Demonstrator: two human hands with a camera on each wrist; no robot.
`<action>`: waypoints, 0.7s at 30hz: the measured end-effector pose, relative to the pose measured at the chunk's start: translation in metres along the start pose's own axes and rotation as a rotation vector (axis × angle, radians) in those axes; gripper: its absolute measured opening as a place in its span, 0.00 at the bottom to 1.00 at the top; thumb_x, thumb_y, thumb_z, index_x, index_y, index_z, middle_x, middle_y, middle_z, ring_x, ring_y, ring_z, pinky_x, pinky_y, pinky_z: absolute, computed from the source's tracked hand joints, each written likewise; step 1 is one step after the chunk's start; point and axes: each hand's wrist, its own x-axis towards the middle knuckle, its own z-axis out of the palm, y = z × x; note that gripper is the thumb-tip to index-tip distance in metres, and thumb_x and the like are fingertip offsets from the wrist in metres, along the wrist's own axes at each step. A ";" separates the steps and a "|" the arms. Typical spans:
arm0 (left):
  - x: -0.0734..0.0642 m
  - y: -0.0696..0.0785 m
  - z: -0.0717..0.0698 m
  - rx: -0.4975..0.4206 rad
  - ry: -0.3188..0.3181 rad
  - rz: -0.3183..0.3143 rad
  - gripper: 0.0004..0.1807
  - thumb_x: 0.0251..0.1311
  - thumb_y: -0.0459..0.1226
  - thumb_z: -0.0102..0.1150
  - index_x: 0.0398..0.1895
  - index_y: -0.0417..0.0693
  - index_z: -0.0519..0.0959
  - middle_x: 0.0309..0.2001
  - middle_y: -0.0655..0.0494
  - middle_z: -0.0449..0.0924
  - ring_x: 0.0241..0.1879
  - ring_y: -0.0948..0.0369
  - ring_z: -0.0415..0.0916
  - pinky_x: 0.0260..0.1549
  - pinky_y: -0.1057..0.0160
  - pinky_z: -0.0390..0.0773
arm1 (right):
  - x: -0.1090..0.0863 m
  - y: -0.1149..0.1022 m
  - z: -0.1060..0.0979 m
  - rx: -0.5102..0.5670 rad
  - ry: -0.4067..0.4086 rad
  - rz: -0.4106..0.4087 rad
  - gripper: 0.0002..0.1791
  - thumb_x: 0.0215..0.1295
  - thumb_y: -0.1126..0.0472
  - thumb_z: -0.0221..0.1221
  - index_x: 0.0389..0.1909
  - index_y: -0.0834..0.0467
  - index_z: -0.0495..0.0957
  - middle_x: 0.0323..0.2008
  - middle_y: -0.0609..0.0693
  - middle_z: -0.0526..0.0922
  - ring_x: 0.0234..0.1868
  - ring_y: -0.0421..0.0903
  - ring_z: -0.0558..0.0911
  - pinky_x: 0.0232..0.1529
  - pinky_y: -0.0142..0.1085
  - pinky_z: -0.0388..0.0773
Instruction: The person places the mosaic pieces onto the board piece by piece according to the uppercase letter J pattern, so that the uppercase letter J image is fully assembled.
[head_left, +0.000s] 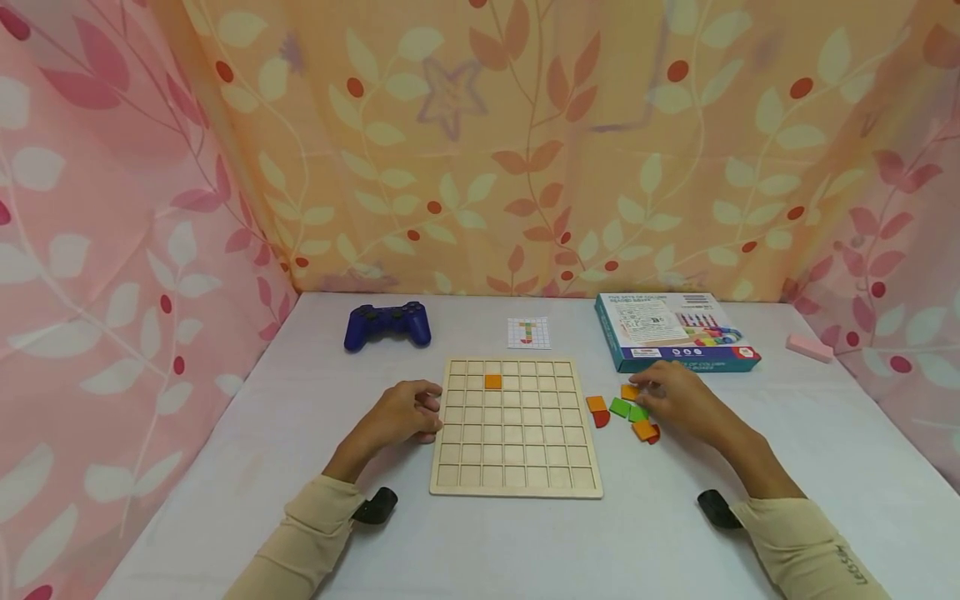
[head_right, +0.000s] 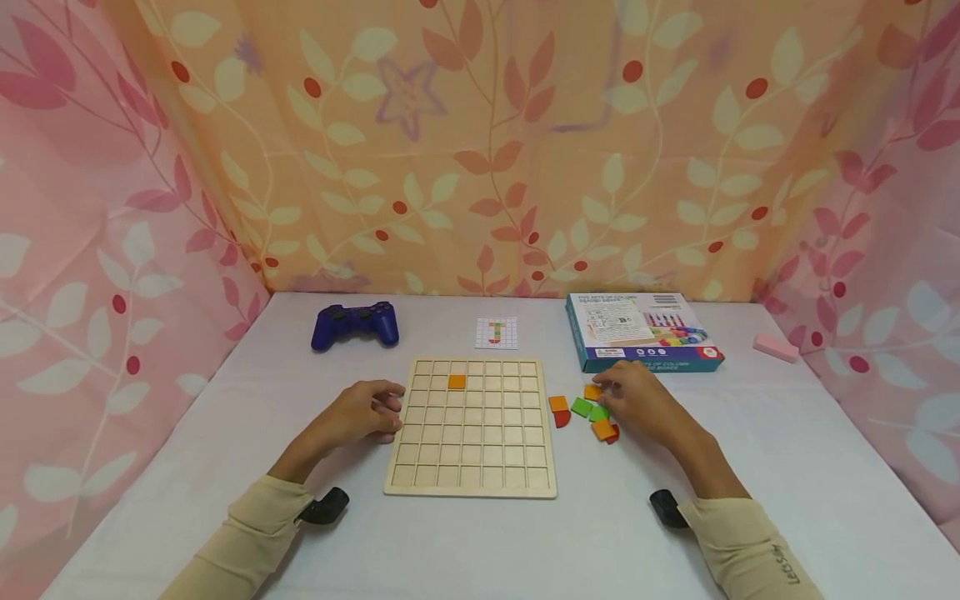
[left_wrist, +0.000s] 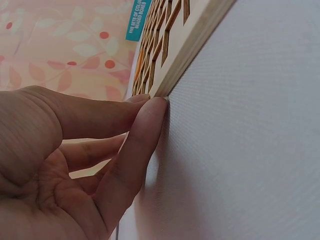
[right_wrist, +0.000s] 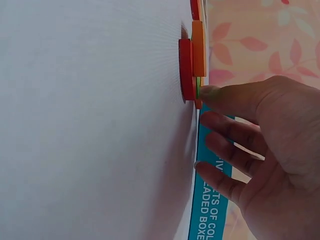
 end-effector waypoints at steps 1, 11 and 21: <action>0.000 0.000 0.000 -0.001 0.000 0.001 0.31 0.58 0.22 0.68 0.68 0.32 0.76 0.50 0.42 0.79 0.39 0.57 0.81 0.36 0.61 0.91 | 0.000 0.000 0.000 -0.001 0.000 0.000 0.18 0.70 0.60 0.68 0.59 0.60 0.86 0.51 0.56 0.84 0.55 0.57 0.79 0.57 0.57 0.86; -0.002 0.001 0.000 0.002 0.002 0.001 0.31 0.59 0.22 0.67 0.68 0.32 0.76 0.50 0.42 0.79 0.39 0.57 0.81 0.36 0.61 0.91 | 0.003 -0.001 0.000 -0.020 -0.021 0.005 0.17 0.69 0.60 0.69 0.56 0.62 0.87 0.47 0.55 0.85 0.51 0.54 0.77 0.52 0.50 0.85; -0.003 0.002 0.000 -0.007 -0.001 -0.011 0.31 0.60 0.22 0.67 0.68 0.33 0.75 0.51 0.42 0.79 0.39 0.57 0.82 0.37 0.61 0.91 | 0.002 -0.008 -0.004 0.021 -0.008 -0.014 0.18 0.70 0.58 0.68 0.57 0.61 0.87 0.50 0.57 0.84 0.53 0.56 0.77 0.51 0.49 0.86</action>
